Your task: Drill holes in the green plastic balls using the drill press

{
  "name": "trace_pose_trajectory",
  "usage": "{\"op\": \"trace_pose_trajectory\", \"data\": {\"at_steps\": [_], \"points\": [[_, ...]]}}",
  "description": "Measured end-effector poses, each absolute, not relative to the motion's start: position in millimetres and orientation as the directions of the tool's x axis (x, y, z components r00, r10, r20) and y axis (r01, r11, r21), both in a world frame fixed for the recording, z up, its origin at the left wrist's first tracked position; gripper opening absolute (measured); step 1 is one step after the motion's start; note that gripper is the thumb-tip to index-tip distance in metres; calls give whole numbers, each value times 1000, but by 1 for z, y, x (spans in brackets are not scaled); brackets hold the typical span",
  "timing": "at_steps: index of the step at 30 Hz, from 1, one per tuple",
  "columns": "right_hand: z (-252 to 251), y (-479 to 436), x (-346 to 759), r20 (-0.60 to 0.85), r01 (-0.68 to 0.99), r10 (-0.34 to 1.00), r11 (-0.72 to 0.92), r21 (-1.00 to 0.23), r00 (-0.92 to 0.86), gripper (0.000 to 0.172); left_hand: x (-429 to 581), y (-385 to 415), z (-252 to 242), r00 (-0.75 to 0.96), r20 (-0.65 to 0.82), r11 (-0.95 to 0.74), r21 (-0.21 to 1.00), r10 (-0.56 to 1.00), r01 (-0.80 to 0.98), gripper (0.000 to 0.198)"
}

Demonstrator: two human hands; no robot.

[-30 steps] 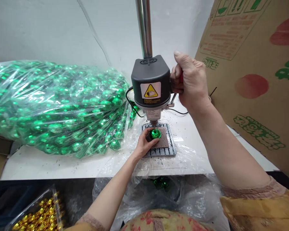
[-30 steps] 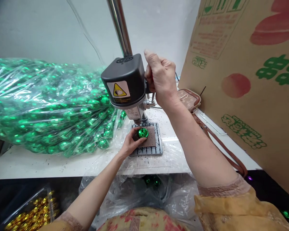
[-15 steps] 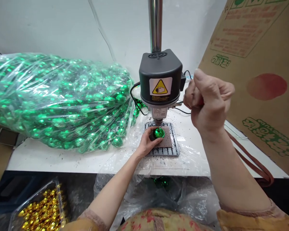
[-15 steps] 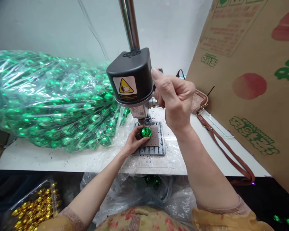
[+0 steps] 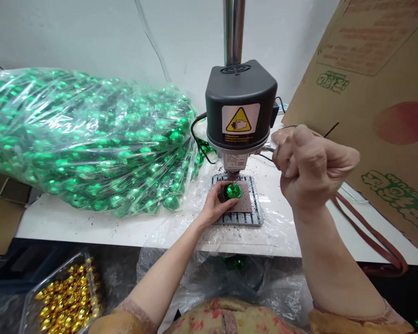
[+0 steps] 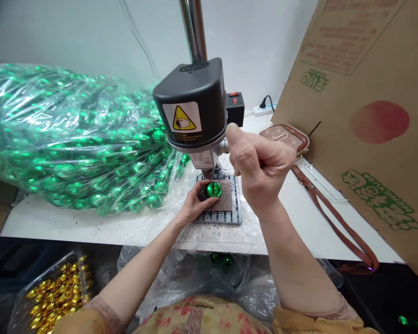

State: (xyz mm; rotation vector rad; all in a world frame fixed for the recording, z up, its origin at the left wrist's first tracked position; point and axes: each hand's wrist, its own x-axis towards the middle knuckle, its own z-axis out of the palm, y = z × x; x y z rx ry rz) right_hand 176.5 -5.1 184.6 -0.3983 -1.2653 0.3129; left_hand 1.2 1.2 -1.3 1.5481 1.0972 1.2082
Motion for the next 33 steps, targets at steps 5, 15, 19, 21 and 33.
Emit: {"op": "trace_pose_trajectory", "data": {"at_steps": [5, 15, 19, 21, 33], "points": [[180, -5, 176, 880, 38, 392, 908, -416, 269, 60, 1, 0, 1, 162, 234, -258, 956, 959, 143, 57], [169, -8, 177, 881, 67, 385, 906, -417, 275, 55, 0, 1, 1, 164, 218, -241, 960, 962, 143, 56], [165, -7, 179, 888, 68, 383, 909, -411, 254, 55, 1, 0, 1, 164, 223, -246, 960, 961, 134, 56], [163, -6, 180, 891, 72, 376, 911, -406, 255, 56, 1, 0, 1, 163, 225, -247, 961, 961, 128, 57], [149, -2, 183, 946, 110, 252, 954, -278, 202, 52, 1, -1, 1, 153, 219, -240, 962, 964, 132, 59]]}}
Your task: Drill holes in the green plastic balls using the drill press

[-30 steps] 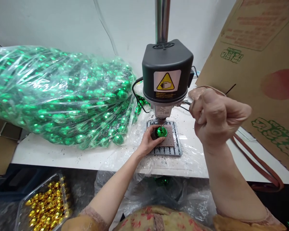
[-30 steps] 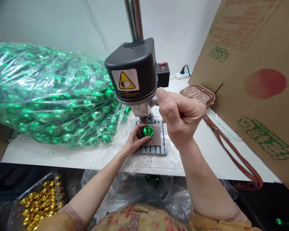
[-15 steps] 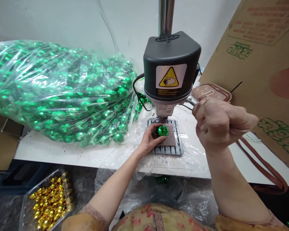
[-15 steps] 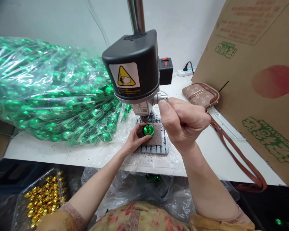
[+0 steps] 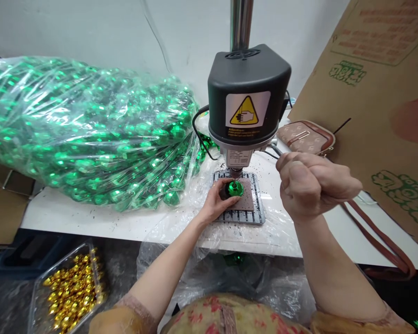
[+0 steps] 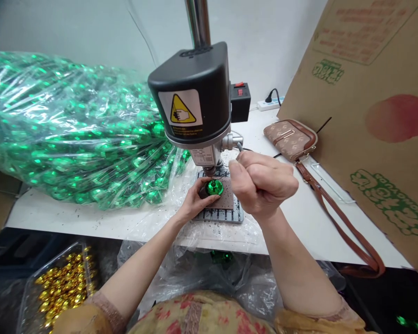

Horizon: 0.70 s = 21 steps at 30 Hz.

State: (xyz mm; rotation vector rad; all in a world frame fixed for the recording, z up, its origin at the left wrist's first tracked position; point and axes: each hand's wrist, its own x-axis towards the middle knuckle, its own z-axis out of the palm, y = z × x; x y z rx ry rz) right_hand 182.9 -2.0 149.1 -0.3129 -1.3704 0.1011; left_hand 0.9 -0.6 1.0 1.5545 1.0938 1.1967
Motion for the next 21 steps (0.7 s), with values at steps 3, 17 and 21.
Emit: {"op": "trace_pose_trajectory", "data": {"at_steps": [3, 17, 21], "points": [[147, 1, 184, 963, 99, 194, 972, -214, 185, 50, 1, -1, 1, 152, 217, -237, 962, 964, 133, 58], [133, 2, 186, 977, 102, 165, 978, -179, 133, 49, 1, 0, 2, 148, 224, -245, 958, 963, 145, 58], [143, -1, 183, 959, 96, 216, 967, -236, 184, 50, 2, -1, 1, 143, 222, -240, 963, 964, 124, 61]]}}
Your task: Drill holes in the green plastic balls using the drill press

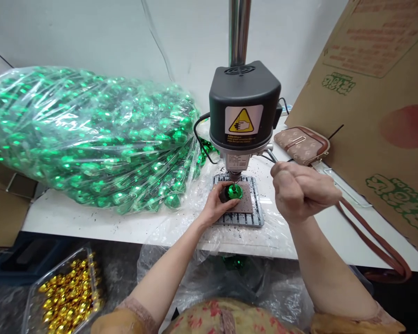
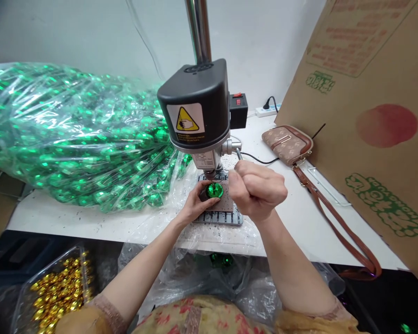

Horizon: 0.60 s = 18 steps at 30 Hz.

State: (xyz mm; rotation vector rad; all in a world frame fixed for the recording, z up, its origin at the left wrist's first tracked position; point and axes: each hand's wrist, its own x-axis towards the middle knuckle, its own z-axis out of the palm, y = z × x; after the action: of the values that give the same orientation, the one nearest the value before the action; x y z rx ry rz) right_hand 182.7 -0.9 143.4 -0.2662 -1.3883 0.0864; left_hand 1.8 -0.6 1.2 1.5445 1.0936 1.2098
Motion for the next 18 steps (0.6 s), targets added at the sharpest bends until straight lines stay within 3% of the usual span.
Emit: {"op": "trace_pose_trajectory", "data": {"at_steps": [4, 6, 9, 13, 15, 18], "points": [[184, 3, 177, 832, -15, 448, 883, -469, 327, 53, 5, -1, 3, 137, 213, -227, 970, 967, 92, 62], [204, 7, 176, 781, -71, 540, 834, -548, 314, 51, 6, -1, 5, 127, 214, -225, 971, 969, 78, 62], [218, 11, 176, 746, -92, 594, 796, -598, 301, 51, 6, -7, 12, 72, 229, -235, 968, 971, 87, 57], [218, 12, 176, 754, -85, 582, 805, -587, 304, 52, -4, -41, 29, -6, 276, -265, 928, 961, 261, 44], [216, 12, 175, 759, -81, 575, 810, -581, 304, 52, -10, -71, 35, 131, 333, -357, 877, 934, 320, 40], [215, 13, 174, 760, -75, 568, 813, -577, 316, 52, -19, -119, 30, 571, 342, -588, 741, 746, 325, 43]]}}
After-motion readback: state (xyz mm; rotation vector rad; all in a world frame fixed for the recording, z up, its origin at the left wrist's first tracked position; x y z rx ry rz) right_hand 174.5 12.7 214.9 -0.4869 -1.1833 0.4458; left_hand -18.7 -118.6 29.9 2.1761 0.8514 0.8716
